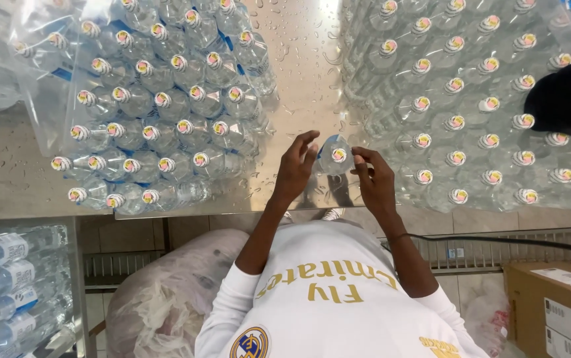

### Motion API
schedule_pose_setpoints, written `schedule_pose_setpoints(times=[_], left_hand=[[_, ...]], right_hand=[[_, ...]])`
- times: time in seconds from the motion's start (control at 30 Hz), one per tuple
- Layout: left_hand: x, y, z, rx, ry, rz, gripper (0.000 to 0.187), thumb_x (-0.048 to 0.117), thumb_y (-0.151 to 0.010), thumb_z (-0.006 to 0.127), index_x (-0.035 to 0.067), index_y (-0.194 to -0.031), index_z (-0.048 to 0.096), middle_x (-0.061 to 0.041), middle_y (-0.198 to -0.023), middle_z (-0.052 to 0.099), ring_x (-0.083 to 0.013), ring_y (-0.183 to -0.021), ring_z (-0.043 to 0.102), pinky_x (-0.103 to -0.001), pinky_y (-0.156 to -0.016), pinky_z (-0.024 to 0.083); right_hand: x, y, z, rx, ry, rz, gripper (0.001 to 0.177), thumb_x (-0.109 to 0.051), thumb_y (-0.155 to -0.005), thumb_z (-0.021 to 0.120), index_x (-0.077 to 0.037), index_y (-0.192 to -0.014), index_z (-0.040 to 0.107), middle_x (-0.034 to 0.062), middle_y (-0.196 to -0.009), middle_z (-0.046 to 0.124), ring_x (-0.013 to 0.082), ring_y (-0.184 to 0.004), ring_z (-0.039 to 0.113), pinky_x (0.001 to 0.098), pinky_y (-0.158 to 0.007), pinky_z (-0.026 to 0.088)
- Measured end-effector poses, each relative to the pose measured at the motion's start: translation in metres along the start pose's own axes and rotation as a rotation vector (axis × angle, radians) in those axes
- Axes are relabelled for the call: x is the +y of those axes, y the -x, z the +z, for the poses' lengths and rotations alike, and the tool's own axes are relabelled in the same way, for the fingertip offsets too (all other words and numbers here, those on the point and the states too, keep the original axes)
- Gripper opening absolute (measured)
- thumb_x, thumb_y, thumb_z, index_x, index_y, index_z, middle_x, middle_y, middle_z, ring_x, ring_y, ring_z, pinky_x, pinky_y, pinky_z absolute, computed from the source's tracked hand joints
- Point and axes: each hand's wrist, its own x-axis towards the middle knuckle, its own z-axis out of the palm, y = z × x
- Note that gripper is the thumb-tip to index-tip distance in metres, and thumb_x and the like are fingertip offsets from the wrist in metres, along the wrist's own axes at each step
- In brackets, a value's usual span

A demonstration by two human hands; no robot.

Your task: Manually applying labels to plastic water bottles on a stainless steel work surface.

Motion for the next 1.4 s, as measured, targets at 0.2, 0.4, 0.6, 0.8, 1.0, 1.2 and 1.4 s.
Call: schedule_pose_setpoints(times=[0.2,0.4,0.6,0.8,1.0,1.2,1.4], left_hand=[[0.002,0.018,0.019,0.004,-0.091,0.088,0.050,0.003,-0.106,0.054,0.003,-0.155,0.057,-0.026,-0.151,0.063,-0.0418,-0.145,0.058,-0.052,-0.123,0.049],[-0.007,0.016,0.022,0.041,-0.273,0.153,0.045,0.005,-0.110,0.045,0.000,-0.152,0.060,-0.026,-0.143,0.068,-0.0417,-0.134,0.067,-0.052,-0.114,0.057],[-0.006,0.016,0.020,0.038,-0.182,0.145,0.041,0.015,-0.117,0.043,0.001,-0.151,0.062,-0.027,-0.140,0.071,-0.0428,-0.130,0.069,-0.054,-0.111,0.058],[-0.053,0.025,-0.001,0.121,0.003,-0.014,0.025,0.015,-0.117,0.058,0.010,-0.133,0.076,-0.012,-0.119,0.079,-0.0249,-0.115,0.077,-0.038,-0.094,0.065],[-0.059,0.022,0.009,0.153,0.360,-0.344,0.021,0.005,-0.110,0.064,0.000,-0.125,0.076,-0.017,-0.105,0.078,-0.0197,-0.091,0.077,-0.031,-0.079,0.070],[-0.077,0.022,-0.003,0.001,0.679,-0.410,0.037,0.012,-0.105,0.071,0.001,-0.141,0.068,-0.014,-0.115,0.077,-0.0244,-0.104,0.079,-0.037,-0.091,0.067],[-0.108,0.021,-0.004,-0.044,0.781,-0.465,0.044,0.020,-0.105,0.075,0.002,-0.144,0.064,-0.011,-0.121,0.074,-0.0245,-0.111,0.077,-0.038,-0.095,0.065]], right_hand=[[-0.023,-0.015,0.000,-0.053,0.006,-0.104,0.038,-0.019,-0.119,0.057,0.004,-0.150,0.060,0.0300,-0.146,0.063,0.0490,-0.138,0.060,0.0596,-0.109,0.058],[-0.001,-0.019,0.010,-0.087,0.004,-0.070,0.034,-0.009,-0.119,0.050,0.002,-0.148,0.064,0.0296,-0.141,0.068,0.0493,-0.132,0.064,0.0587,-0.107,0.058],[0.002,-0.015,-0.001,-0.087,-0.080,-0.023,0.037,-0.019,-0.122,0.045,-0.001,-0.146,0.065,0.0268,-0.139,0.071,0.0415,-0.131,0.067,0.0543,-0.105,0.060],[0.053,0.001,-0.004,-0.047,-0.040,0.055,0.021,0.000,-0.110,0.066,0.000,-0.130,0.075,0.0176,-0.118,0.078,0.0306,-0.111,0.078,0.0439,-0.087,0.069],[0.056,0.003,0.009,0.012,-0.268,0.306,0.018,-0.007,-0.111,0.068,0.000,-0.126,0.075,0.0145,-0.102,0.076,0.0202,-0.093,0.076,0.0368,-0.081,0.068],[0.061,0.008,0.017,0.023,-0.773,0.665,0.018,-0.015,-0.109,0.064,-0.004,-0.122,0.070,0.0105,-0.103,0.074,0.0203,-0.096,0.077,0.0391,-0.090,0.069],[0.074,0.014,0.016,-0.036,-1.036,0.775,0.017,-0.017,-0.106,0.069,-0.004,-0.117,0.073,0.0119,-0.105,0.075,0.0244,-0.101,0.078,0.0427,-0.097,0.067]])
